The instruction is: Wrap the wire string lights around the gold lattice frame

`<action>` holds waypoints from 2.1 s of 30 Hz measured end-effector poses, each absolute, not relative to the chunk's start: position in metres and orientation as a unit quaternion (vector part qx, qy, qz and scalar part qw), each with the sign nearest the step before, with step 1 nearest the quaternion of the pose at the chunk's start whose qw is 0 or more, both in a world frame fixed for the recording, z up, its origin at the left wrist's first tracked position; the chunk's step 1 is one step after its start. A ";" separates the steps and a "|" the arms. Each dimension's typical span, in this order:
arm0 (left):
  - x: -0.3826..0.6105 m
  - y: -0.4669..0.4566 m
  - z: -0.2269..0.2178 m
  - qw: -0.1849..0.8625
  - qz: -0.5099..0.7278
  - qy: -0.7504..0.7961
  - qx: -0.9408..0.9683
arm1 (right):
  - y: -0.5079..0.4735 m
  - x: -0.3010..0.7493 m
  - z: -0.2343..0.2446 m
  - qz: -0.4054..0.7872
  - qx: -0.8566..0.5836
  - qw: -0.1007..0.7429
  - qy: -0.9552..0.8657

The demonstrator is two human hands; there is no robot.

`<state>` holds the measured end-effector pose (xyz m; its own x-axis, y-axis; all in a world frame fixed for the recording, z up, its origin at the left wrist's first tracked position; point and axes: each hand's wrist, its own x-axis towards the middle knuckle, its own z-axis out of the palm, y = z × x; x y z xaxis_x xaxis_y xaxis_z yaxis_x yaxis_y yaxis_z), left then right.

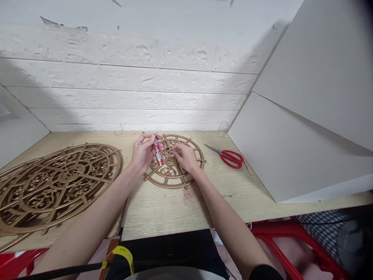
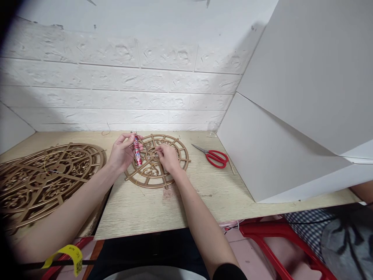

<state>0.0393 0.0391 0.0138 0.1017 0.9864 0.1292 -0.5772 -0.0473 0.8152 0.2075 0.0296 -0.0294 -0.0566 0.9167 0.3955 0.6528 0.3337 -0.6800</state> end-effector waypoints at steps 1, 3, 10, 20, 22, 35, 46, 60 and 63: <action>0.039 0.039 0.014 0.636 0.615 0.270 0.379 | 0.030 0.208 -0.029 0.154 -0.551 0.405 -0.713; 0.038 0.040 0.013 0.637 0.617 0.275 0.372 | 0.029 0.208 -0.029 0.144 -0.548 0.403 -0.718; 0.034 0.046 0.011 0.642 0.629 0.303 0.317 | 0.029 0.210 -0.029 0.232 -0.543 0.460 -0.664; 0.034 0.048 0.014 0.662 0.630 0.334 0.232 | 0.020 0.217 -0.007 0.403 -0.387 0.659 -0.503; 0.033 0.048 0.014 0.666 0.628 0.336 0.223 | 0.020 0.220 -0.003 0.383 -0.369 0.700 -0.476; 0.032 0.051 0.013 0.673 0.631 0.329 0.202 | 0.021 0.236 0.003 0.368 -0.312 0.793 -0.371; 0.032 0.047 0.019 0.671 0.632 0.342 0.181 | 0.021 0.240 0.008 0.397 -0.302 0.805 -0.321; 0.033 0.049 0.013 0.667 0.632 0.356 0.170 | 0.005 0.178 -0.011 0.589 -0.295 0.470 -0.588; 0.033 0.049 0.013 0.671 0.629 0.358 0.160 | 0.007 0.177 -0.016 0.590 -0.302 0.474 -0.579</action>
